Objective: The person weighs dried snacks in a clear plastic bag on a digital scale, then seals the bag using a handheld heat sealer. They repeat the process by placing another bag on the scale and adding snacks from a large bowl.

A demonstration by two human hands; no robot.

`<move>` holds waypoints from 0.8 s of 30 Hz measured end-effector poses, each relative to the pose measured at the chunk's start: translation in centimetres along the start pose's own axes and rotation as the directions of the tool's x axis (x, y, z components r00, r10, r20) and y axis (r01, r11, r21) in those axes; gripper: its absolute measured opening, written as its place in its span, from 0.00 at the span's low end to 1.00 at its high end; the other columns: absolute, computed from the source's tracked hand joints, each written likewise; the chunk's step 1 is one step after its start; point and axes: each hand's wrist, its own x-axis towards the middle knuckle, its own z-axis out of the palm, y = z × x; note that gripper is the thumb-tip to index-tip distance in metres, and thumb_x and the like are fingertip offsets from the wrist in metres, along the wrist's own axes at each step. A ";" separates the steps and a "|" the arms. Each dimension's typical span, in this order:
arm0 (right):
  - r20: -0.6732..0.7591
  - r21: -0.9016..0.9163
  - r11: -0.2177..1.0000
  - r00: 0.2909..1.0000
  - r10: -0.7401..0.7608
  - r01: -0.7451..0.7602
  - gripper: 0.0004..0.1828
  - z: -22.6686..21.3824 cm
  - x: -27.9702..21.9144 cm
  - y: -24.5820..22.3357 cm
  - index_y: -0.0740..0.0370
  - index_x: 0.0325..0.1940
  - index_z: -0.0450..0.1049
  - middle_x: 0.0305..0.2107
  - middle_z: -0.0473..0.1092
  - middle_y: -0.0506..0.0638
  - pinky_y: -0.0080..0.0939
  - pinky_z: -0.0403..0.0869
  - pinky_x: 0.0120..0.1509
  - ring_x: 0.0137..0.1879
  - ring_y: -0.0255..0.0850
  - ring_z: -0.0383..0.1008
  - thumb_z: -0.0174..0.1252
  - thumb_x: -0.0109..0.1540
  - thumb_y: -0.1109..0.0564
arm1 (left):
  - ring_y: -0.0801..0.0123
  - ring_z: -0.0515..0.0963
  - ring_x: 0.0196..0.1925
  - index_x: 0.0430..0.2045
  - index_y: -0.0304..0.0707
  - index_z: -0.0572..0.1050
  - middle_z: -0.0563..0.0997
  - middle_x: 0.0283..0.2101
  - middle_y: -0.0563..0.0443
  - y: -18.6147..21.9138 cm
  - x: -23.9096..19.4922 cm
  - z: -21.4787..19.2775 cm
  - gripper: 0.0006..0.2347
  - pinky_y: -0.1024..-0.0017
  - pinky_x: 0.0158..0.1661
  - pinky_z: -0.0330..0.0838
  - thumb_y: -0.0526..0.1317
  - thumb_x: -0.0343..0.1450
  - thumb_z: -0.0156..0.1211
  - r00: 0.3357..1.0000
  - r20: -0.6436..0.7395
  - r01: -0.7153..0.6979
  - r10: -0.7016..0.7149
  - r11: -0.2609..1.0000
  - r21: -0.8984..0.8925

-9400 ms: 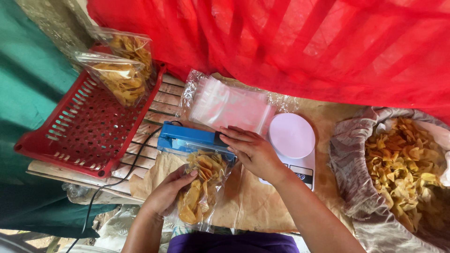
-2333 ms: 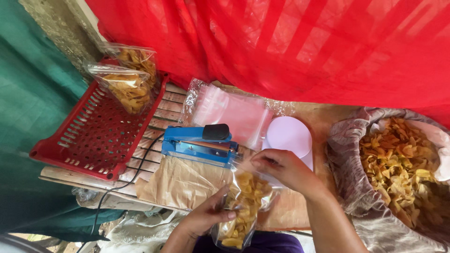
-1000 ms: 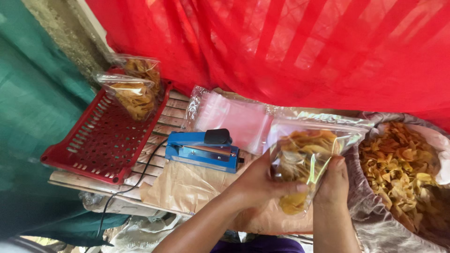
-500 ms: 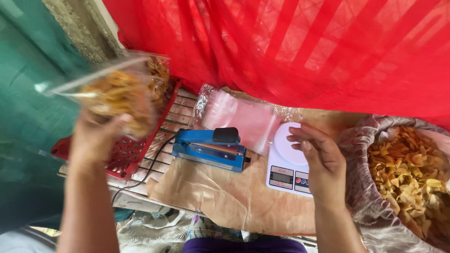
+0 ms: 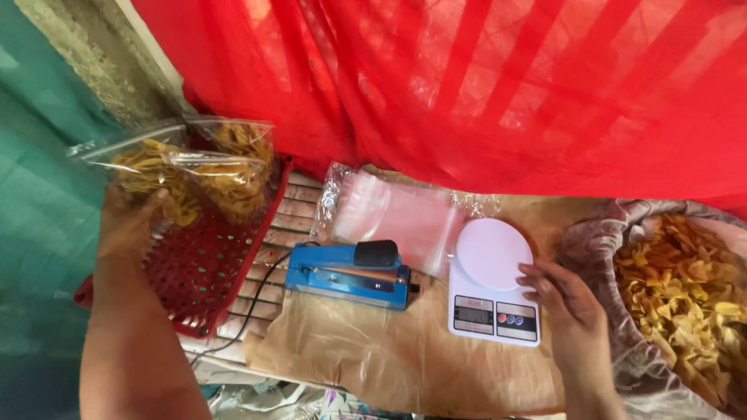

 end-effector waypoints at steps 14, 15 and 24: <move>-0.004 -0.129 0.991 0.999 0.047 -0.047 0.16 -2.1 2.3 3.6 0.70 0.59 0.72 0.49 0.77 0.54 0.39 0.75 0.58 0.53 0.39 0.78 0.51 0.68 0.63 | 0.62 0.77 0.54 0.69 0.37 0.57 0.73 0.58 0.45 -4.8 6.1 5.5 0.28 0.68 0.48 0.77 0.27 0.72 0.55 0.992 0.122 0.004 -0.008 0.999 0.033; 0.027 -0.127 0.992 0.999 0.026 -0.022 0.16 -1.5 2.5 3.4 0.69 0.59 0.72 0.49 0.77 0.53 0.38 0.75 0.58 0.53 0.38 0.78 0.52 0.67 0.63 | 0.62 0.77 0.55 0.70 0.37 0.55 0.72 0.59 0.44 -4.5 6.0 5.1 0.29 0.68 0.49 0.77 0.26 0.72 0.55 0.994 0.111 0.000 -0.007 0.999 0.054; 0.357 -0.821 0.396 0.911 -0.205 0.410 0.30 6.0 8.7 4.4 0.60 0.61 0.73 0.58 0.72 0.51 0.53 0.62 0.73 0.69 0.49 0.67 0.61 0.61 0.41 | 0.57 0.73 0.60 0.73 0.35 0.43 0.66 0.63 0.40 -4.1 6.5 0.9 0.35 0.62 0.59 0.76 0.25 0.73 0.58 0.981 -0.079 -0.160 0.179 0.966 0.201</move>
